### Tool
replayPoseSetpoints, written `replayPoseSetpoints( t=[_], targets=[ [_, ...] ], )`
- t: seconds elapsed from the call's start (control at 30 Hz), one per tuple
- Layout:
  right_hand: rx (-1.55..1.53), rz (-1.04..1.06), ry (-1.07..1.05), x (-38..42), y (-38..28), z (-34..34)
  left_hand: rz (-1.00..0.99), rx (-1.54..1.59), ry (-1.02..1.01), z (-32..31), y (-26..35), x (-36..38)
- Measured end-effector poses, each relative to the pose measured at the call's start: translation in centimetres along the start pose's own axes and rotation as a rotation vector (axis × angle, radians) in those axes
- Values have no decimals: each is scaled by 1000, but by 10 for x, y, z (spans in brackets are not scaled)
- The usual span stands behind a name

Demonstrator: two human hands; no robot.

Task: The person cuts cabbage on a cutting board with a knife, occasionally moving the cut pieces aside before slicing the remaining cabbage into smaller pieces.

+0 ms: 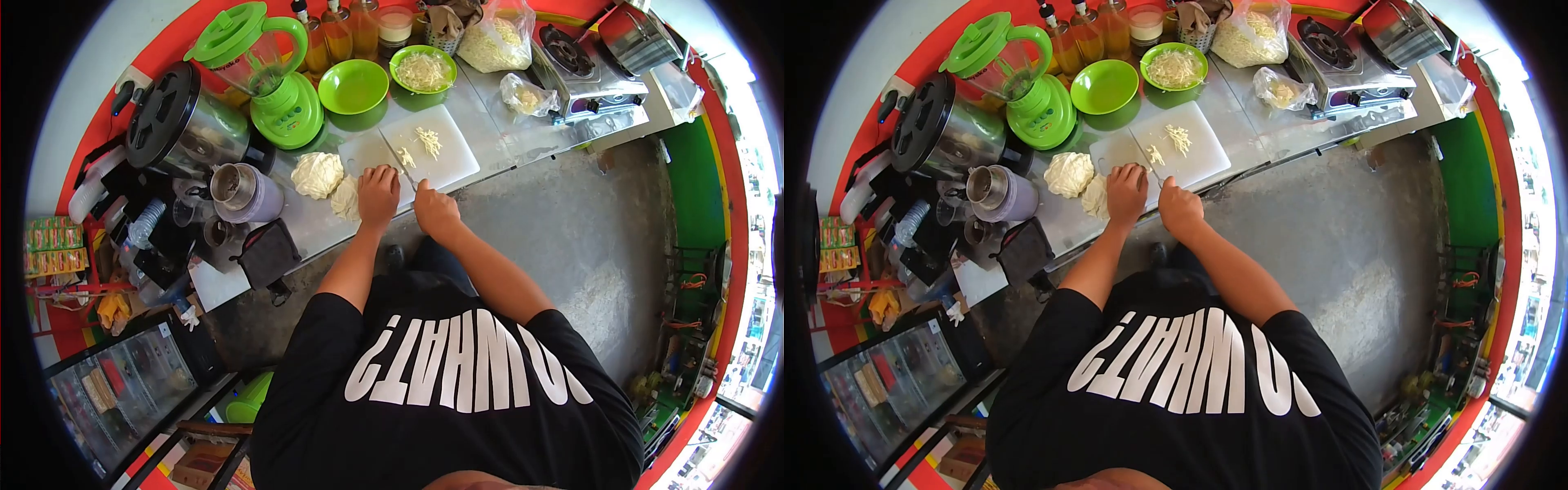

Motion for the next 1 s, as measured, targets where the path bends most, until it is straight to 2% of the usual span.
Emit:
replayPoseSetpoints(
  t=[0.13, 0.27, 0.4, 0.5, 0.67, 0.8, 0.87, 1.0],
  targets=[
    [-36, -98, -26, 8, -4, -22, 18, 7, 4, -4, -2, 0],
    [-92, -65, 3, -13, 2, -18, 22, 36, 5, 1, 0, -1],
    [-31, -23, -85, -12, -5, 16, 22, 66, -4, 0, -5, 1],
    [-11, -29, -121, 4, -8, 7, 66, 61, 10, -2, -5, 0],
    [-9, -70, -47, -1, -3, -19, 79, 58, 20, -4, -6, 0],
    [34, 6, -8, -18, 3, 4, 65, 73, -1, 1, -4, -1],
    [67, 20, -74, -18, 1, 15, 71, 67, 5, 1, -3, -2],
    [40, 15, -61, -4, -4, -7, 115, 68, -6, -2, -4, -1]
  ],
)
Point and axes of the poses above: each hand's wrist, its own x-axis away from the middle knuckle, its own z-axis out of the back of the hand, y = z × x, the point moved 2 cm from there along -x, towards the middle knuckle, and after that the axes turned 7 degrees about z, right-handed, at the moved point
